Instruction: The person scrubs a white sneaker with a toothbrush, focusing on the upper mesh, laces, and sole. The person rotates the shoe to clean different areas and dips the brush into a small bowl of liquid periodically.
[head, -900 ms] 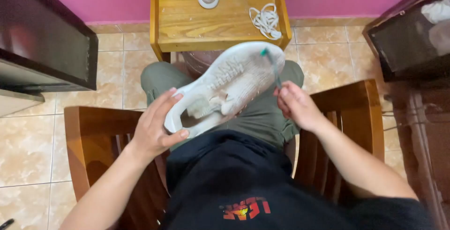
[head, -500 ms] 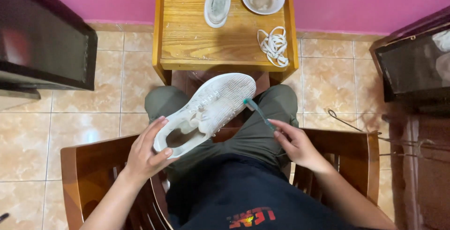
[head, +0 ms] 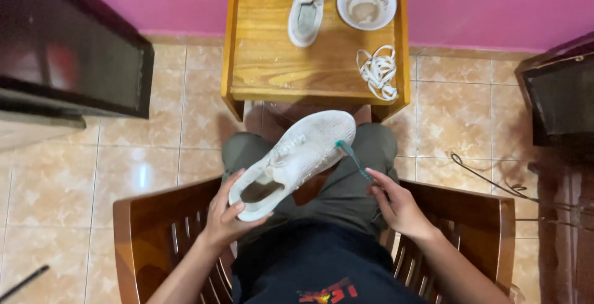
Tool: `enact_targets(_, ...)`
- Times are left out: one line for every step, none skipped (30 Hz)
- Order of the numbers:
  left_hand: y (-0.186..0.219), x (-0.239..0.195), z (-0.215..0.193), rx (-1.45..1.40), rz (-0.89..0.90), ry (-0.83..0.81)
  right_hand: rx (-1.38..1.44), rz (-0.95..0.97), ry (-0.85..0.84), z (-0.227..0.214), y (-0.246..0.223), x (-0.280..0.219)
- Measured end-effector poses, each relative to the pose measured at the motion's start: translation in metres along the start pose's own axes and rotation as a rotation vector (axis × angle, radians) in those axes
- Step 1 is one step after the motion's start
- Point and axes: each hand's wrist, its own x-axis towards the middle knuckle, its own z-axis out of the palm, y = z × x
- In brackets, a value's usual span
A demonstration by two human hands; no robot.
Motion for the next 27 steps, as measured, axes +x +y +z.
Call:
enact_targets(-0.005,-0.002,-0.002,-0.008,0.013,-0.003,-0.001,0.001,0.016,-0.002,0.002,0.002)
enact_targets(-0.008,-0.007,-0.004,0.03,0.017,-0.054,-0.019,0.026,-0.035,-0.006,0.004,0.002)
enact_targets(-0.011,-0.012,-0.006,0.069,0.02,-0.105,-0.037,0.051,-0.086,-0.008,0.006,0.002)
enact_targets(-0.01,-0.011,-0.003,0.07,0.027,-0.097,-0.042,0.043,-0.081,-0.008,0.008,0.004)
enact_targets(-0.009,-0.012,-0.002,0.059,-0.047,-0.092,-0.046,0.047,-0.086,-0.007,0.01,0.005)
enact_targets(-0.005,-0.016,-0.001,0.045,-0.128,-0.09,-0.048,0.057,-0.096,-0.005,0.013,0.001)
enact_targets(-0.003,-0.011,-0.004,0.044,-0.127,-0.085,-0.052,0.054,-0.095,-0.001,0.013,0.001)
enact_targets(0.001,-0.007,-0.005,0.016,-0.148,-0.103,-0.057,-0.023,-0.061,0.0,0.013,-0.001)
enact_targets(0.006,-0.004,-0.007,-0.013,-0.169,-0.121,-0.061,-0.1,-0.027,0.001,0.013,-0.003)
enact_targets(0.006,-0.004,-0.003,-0.014,-0.174,-0.115,-0.066,-0.101,-0.033,0.002,0.012,-0.004)
enact_targets(0.008,-0.004,0.001,0.004,-0.162,-0.073,-0.071,-0.124,0.019,0.004,0.011,-0.005)
enact_targets(0.005,-0.001,0.003,0.027,-0.138,-0.03,-0.073,-0.158,0.08,0.007,0.01,-0.001)
enact_targets(0.007,0.003,-0.001,0.033,-0.131,-0.024,-0.072,-0.168,0.083,0.009,0.013,0.0)
enact_targets(0.009,0.006,-0.004,0.027,-0.157,-0.054,-0.068,-0.189,0.082,0.01,0.015,0.0)
enact_targets(0.011,0.009,-0.008,0.02,-0.184,-0.084,-0.064,-0.209,0.081,0.011,0.017,0.0)
enact_targets(0.012,0.01,-0.009,0.02,-0.195,-0.086,-0.062,-0.203,0.071,0.012,0.019,0.001)
enact_targets(0.012,0.011,-0.01,0.027,-0.199,-0.079,-0.047,-0.216,0.066,0.014,0.021,0.001)
enact_targets(0.011,0.012,-0.01,0.033,-0.2,-0.071,-0.033,-0.23,0.063,0.015,0.024,0.002)
enact_targets(0.013,0.009,-0.012,0.032,-0.207,-0.071,-0.034,-0.226,0.057,0.017,0.025,-0.002)
enact_targets(0.014,0.008,-0.013,0.047,-0.205,-0.075,-0.034,-0.216,0.055,0.017,0.026,-0.003)
enact_targets(0.015,0.007,-0.013,0.062,-0.204,-0.079,-0.034,-0.206,0.053,0.017,0.027,-0.004)
enact_targets(0.012,0.003,-0.011,0.066,-0.214,-0.079,-0.031,-0.204,0.043,0.014,0.03,-0.004)
enact_targets(0.009,-0.001,-0.008,0.079,-0.213,-0.068,-0.054,-0.196,0.029,0.012,0.033,-0.003)
enact_targets(0.006,-0.007,-0.007,0.091,-0.213,-0.068,-0.07,-0.179,0.018,0.014,0.037,-0.007)
enact_targets(0.009,-0.008,-0.008,0.094,-0.225,-0.08,-0.06,-0.169,0.009,0.012,0.032,-0.009)
enact_targets(0.01,-0.006,-0.009,0.086,-0.217,-0.077,-0.089,-0.126,0.009,0.01,0.026,-0.01)
enact_targets(0.011,-0.004,-0.01,0.077,-0.208,-0.074,-0.118,-0.083,0.008,0.007,0.021,-0.011)
